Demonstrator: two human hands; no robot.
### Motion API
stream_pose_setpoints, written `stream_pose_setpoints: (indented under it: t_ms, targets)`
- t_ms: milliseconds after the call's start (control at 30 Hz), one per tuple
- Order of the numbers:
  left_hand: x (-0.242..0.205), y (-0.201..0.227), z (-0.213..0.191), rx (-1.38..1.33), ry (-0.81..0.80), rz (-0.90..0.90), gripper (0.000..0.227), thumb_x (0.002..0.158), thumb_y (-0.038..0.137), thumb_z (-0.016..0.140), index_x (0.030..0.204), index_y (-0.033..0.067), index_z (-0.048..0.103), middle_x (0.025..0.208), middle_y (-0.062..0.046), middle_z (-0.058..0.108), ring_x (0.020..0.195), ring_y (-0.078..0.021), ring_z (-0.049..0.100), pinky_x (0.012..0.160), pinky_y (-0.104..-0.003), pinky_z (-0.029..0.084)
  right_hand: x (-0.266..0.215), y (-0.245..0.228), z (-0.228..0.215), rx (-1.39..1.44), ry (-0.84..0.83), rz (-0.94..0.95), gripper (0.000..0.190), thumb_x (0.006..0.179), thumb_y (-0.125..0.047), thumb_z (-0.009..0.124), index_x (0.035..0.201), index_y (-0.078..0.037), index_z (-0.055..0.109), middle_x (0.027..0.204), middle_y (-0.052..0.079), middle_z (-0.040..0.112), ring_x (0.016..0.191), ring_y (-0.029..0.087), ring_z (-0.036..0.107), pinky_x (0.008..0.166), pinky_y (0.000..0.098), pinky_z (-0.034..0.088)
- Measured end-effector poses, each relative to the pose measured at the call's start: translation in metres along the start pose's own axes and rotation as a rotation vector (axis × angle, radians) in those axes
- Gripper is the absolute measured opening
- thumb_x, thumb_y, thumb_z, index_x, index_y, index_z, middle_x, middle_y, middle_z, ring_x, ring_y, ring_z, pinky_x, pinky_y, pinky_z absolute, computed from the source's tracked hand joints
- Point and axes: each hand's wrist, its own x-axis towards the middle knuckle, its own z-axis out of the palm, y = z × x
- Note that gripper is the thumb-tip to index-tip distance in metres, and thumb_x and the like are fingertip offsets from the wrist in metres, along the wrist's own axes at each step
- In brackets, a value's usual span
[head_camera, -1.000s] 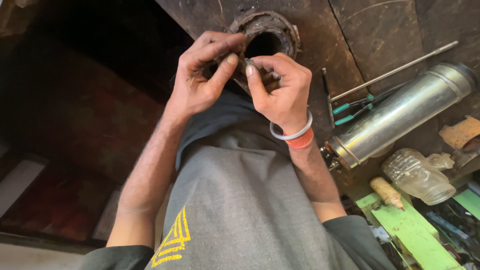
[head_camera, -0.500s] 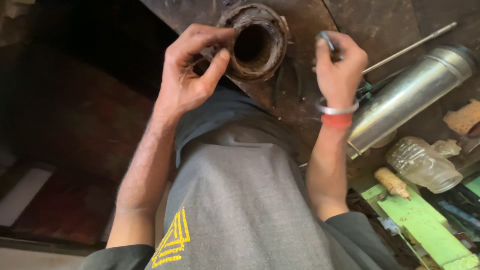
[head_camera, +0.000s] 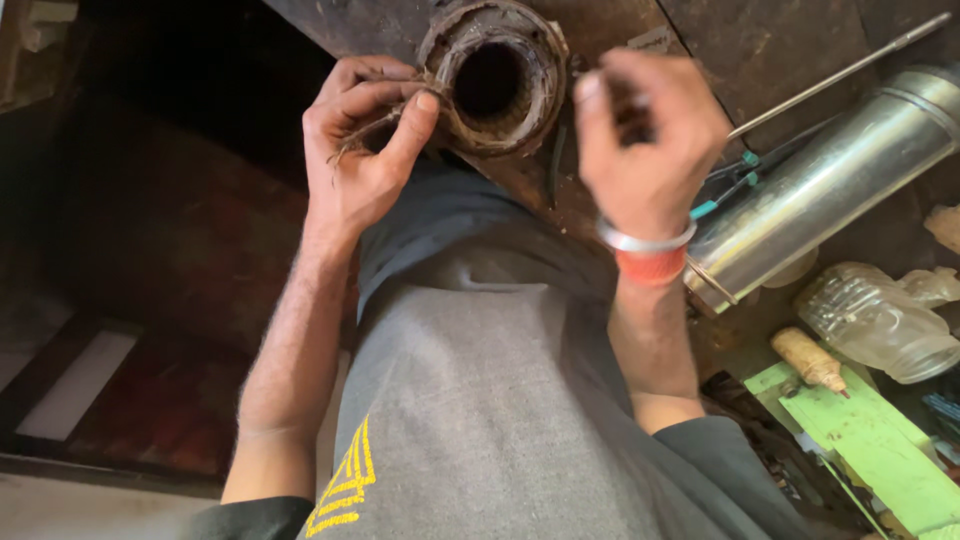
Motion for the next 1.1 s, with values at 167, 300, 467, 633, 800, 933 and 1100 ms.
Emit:
stream_pose_setpoints:
  t_ms: [167,300,467,633,800,933,1100]
  targets:
    - [-0.004,0.002,-0.001,0.024,0.0,0.042,0.011,0.104,0.008,0.077,0.112,-0.0004,0.077,0.119,-0.011,0.07,0.11,-0.0184,0.07,0.096,-0.03,0.059,0.017,-0.037,0.03,0.198,-0.333,-0.041,0.02,0.096,-0.005,0.082,0.112,-0.001,0.071,0.102,0.011,0.076,0.079,0.019,0.076,0.069,0.0266,0.058]
    - [-0.004,0.007,0.001,0.111,0.046,0.124,0.01,0.105,0.006,0.079,0.106,-0.0025,0.074,0.116,-0.012,0.073,0.105,-0.0197,0.073,0.092,-0.031,0.059,0.03,-0.033,0.042,0.211,-0.449,-0.058,0.019,0.095,-0.004,0.079,0.11,0.0,0.069,0.1,0.013,0.076,0.083,0.021,0.078,0.071,0.0265,0.06]
    - [-0.002,0.008,0.0,0.131,0.021,0.151,0.011,0.104,0.006,0.078,0.103,-0.0029,0.072,0.115,-0.012,0.072,0.103,-0.0208,0.073,0.09,-0.03,0.06,0.034,-0.028,0.041,0.203,-0.494,-0.032,0.014,0.097,-0.003,0.079,0.108,-0.002,0.07,0.093,0.012,0.077,0.085,0.018,0.08,0.075,0.0268,0.061]
    - [-0.001,0.007,0.0,0.12,0.004,0.137,0.01,0.104,0.005,0.077,0.104,-0.0032,0.071,0.113,-0.012,0.071,0.099,-0.0208,0.073,0.087,-0.03,0.06,0.035,-0.024,0.04,0.225,-0.511,-0.047,0.015,0.097,-0.002,0.079,0.109,0.0,0.07,0.095,0.012,0.077,0.088,0.018,0.08,0.076,0.0264,0.061]
    - [-0.002,0.006,0.0,0.121,0.009,0.153,0.01,0.104,0.004,0.077,0.105,-0.0036,0.071,0.115,-0.013,0.07,0.102,-0.022,0.072,0.089,-0.03,0.059,0.035,-0.02,0.042,0.333,-0.522,0.064,0.012,0.098,0.0,0.078,0.107,0.0,0.069,0.095,0.01,0.078,0.09,0.015,0.079,0.078,0.0257,0.061]
    - [-0.002,0.007,-0.001,0.13,-0.007,0.146,0.01,0.105,0.004,0.077,0.105,-0.0036,0.071,0.115,-0.013,0.07,0.102,-0.0222,0.072,0.088,-0.031,0.059,0.038,-0.025,0.042,0.318,-0.51,0.078,0.013,0.095,0.001,0.078,0.101,0.001,0.067,0.088,0.009,0.076,0.085,0.012,0.078,0.074,0.0246,0.06]
    - [-0.001,0.009,-0.002,0.174,-0.015,0.143,0.009,0.105,0.005,0.076,0.107,-0.0033,0.072,0.117,-0.013,0.07,0.104,-0.0229,0.072,0.09,-0.032,0.058,0.031,-0.031,0.054,0.185,-0.382,0.04,0.013,0.093,0.003,0.077,0.093,0.002,0.064,0.078,0.01,0.072,0.07,0.011,0.073,0.066,0.025,0.056]
